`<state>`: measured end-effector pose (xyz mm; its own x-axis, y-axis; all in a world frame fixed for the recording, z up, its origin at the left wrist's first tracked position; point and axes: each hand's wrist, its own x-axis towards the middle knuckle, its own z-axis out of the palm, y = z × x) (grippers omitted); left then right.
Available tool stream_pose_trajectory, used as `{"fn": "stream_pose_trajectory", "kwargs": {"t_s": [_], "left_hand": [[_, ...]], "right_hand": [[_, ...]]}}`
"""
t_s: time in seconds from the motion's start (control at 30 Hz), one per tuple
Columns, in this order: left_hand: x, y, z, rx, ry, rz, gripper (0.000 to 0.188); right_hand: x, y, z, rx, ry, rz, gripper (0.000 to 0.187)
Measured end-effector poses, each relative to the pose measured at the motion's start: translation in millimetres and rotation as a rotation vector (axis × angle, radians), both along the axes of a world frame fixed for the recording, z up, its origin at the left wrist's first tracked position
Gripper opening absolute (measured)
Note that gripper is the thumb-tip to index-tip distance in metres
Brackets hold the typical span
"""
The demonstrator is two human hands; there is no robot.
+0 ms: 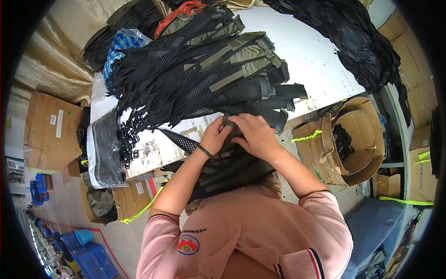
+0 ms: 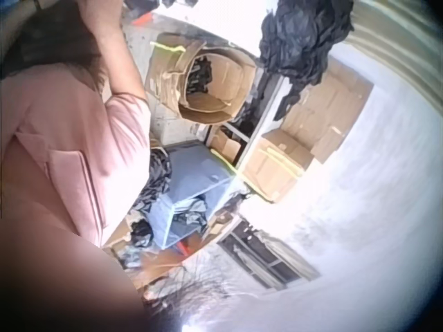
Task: The recorder is inspecting and sorting garment straps/components at a manufacturing workbench.
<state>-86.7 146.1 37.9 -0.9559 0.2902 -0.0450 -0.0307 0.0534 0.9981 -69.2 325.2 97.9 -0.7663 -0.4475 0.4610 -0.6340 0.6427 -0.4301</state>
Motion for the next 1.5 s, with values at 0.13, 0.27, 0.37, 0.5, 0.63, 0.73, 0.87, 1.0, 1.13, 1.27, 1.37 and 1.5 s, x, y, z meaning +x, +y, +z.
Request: {"fn": "stream_pose_trajectory", "kwargs": {"t_s": [0.13, 0.27, 0.37, 0.5, 0.63, 0.73, 0.87, 1.0, 1.13, 1.27, 1.37, 1.5], "left_hand": [[6.2, -1.1, -1.4, -0.056, -0.097, 0.042, 0.015], [10.5, -5.6, -1.1, -0.221, -0.057, 0.032, 0.018], [16.5, -4.7, -1.1, -0.118, -0.021, -0.005, 0.016], [19.3, -0.2, 12.7, -0.301, 0.224, -0.017, 0.015], [32.3, 6.4, 24.5, -0.329, 0.564, -0.049, 0.015], [39.5, 8.6, 26.8, -0.338, 0.63, -0.04, 0.015], [41.4, 8.6, 24.1, -0.362, 0.445, -0.013, 0.013], [42.5, 15.1, 25.2, -0.312, 0.205, -0.079, 0.011], [39.6, 11.0, 24.0, -0.199, 0.055, -0.085, 0.012], [45.0, 21.3, 32.6, -0.343, 0.331, -0.007, 0.012], [49.1, 22.5, 34.9, -0.494, 0.283, 0.031, 0.014], [48.5, 23.0, 29.7, -0.429, 0.397, 0.064, 0.016]], "right_hand": [[-10.5, 3.8, -21.7, 0.114, 0.001, -0.02, 0.033], [-14.6, 10.7, -27.2, 0.128, 0.018, -0.072, 0.032], [-14.6, 13.2, -14.5, 0.321, -0.122, 0.091, 0.027], [-24.0, 16.1, -10.0, 0.251, -0.035, 0.153, 0.011], [-28.7, 12.7, -7.9, 0.023, 0.173, 0.023, 0.012], [-25.3, 17.1, -30.7, -0.318, -0.351, -0.082, 0.014], [-14.6, 19.3, -50.8, -0.758, -1.006, -0.181, 0.018], [15.0, 1.7, -61.9, -0.955, -0.986, -0.166, 0.019], [20.1, 5.8, -60.6, -1.026, -0.95, -0.091, 0.019], [20.7, 5.7, -59.2, -1.064, -0.902, -0.094, 0.019], [19.5, 2.2, -52.7, -1.007, -0.851, -0.088, 0.018], [27.9, -10.2, -35.6, -1.404, -1.053, -0.178, 0.017]]}}
